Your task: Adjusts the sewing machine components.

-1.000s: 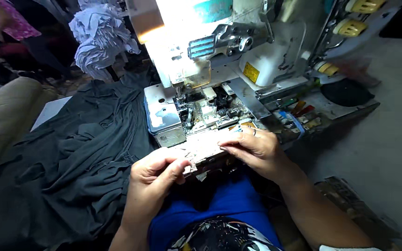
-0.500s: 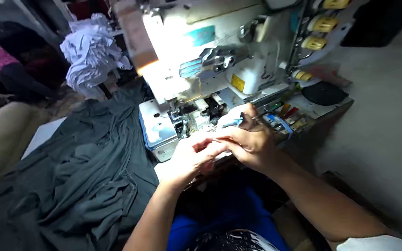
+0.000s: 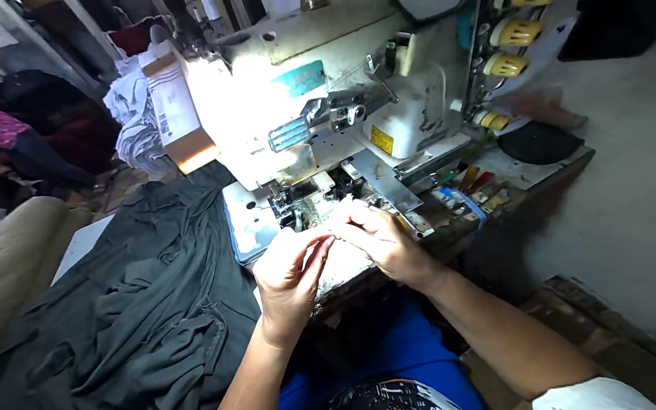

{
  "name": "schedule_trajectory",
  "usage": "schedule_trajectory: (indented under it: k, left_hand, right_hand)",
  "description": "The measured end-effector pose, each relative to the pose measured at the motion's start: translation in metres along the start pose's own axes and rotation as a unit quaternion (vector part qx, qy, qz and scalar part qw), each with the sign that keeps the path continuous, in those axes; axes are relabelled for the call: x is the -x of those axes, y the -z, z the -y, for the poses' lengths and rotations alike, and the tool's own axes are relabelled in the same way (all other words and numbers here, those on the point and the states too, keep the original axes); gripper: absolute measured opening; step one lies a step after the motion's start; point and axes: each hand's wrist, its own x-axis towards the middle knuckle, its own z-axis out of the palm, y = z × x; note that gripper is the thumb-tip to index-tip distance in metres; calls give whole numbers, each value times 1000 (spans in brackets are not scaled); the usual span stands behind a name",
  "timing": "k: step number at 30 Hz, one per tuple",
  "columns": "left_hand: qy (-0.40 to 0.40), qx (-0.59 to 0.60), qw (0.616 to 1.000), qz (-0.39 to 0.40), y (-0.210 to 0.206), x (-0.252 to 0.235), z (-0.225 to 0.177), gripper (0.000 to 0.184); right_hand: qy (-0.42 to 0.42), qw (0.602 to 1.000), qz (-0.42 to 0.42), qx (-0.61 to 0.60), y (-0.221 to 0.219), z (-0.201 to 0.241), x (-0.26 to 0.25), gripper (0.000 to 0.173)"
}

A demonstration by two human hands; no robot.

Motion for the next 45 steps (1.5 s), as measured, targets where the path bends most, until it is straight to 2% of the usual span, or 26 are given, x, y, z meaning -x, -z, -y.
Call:
schedule_trajectory:
  k: [3, 9, 10, 12, 15, 18, 20, 22, 24, 26, 27, 28, 32, 34, 35, 37, 38, 40, 41, 45]
  left_hand:
    - [17, -18, 1000, -4, -2, -1, 1, 11]
    - [135, 74, 988, -21, 1, -5, 2, 7]
    - [140, 82, 987, -22, 2, -6, 2, 7]
    - [142, 81, 986, -22, 6, -8, 2, 7]
    - [141, 81, 987, -16, 6, -9, 4, 7]
    - [151, 89, 984, -18, 2, -10, 6, 6]
    - [179, 108, 978, -27, 1, -9, 7, 8]
    - [239, 169, 955, -45, -1, -10, 7, 12]
    - [310, 271, 909, -69, -8, -12, 4, 18]
    - [358, 356, 858, -92, -17, -13, 1, 20]
    - [370, 384, 840, -97, -21, -14, 0, 21]
    - [380, 407, 824, -100, -26, -14, -2, 21]
    - [401, 447, 793, -106, -35, -13, -7, 21]
    - [391, 419, 814, -97, -36, -11, -6, 20]
    - [370, 377, 845, -81, -34, -9, -5, 19]
    - [281, 240, 929, -33, -25, -4, 0, 9]
    - [234, 171, 957, -20, -20, -3, 0, 12]
    - [169, 84, 982, -15, -14, -5, -3, 19]
    - [153, 66, 986, -13, -12, -6, -6, 17]
    - [127, 13, 992, -1, -16, -10, -11, 8]
  right_hand:
    - [-22, 999, 0, -29, -7, -2, -3, 19]
    - [-68, 983, -55, -160, -15, -7, -11, 29]
    - [-62, 986, -64, -141, -13, -8, -10, 30]
    - [0, 996, -68, -52, -7, -14, -9, 26]
    - [55, 998, -25, 32, -8, -17, -10, 14]
    - [63, 997, -43, 15, -14, -12, -16, 16]
    - [41, 994, -76, -69, -17, -14, -18, 24]
    - [-20, 978, -99, -183, -16, -15, -17, 32]
    - [-63, 962, -126, -233, -14, -17, -13, 37]
    - [-67, 950, -135, -273, -19, -22, -7, 29]
    - [-65, 940, -126, -311, -24, -24, -4, 19]
    - [-66, 925, -122, -353, -29, -26, -4, 16]
    - [-82, 875, -177, -442, -43, -23, -6, 14]
    - [-65, 893, -184, -406, -41, -23, -6, 14]
    - [-49, 915, -189, -354, -38, -23, -5, 13]
    - [12, 966, -211, -147, -31, -21, 1, 6]
    - [63, 971, -230, -7, -26, -21, 3, 2]
    - [166, 936, -233, 206, -15, -21, 5, 11]
    - [197, 918, -226, 259, -12, -22, 6, 11]
    - [228, 885, -195, 356, -9, -17, 9, 9]
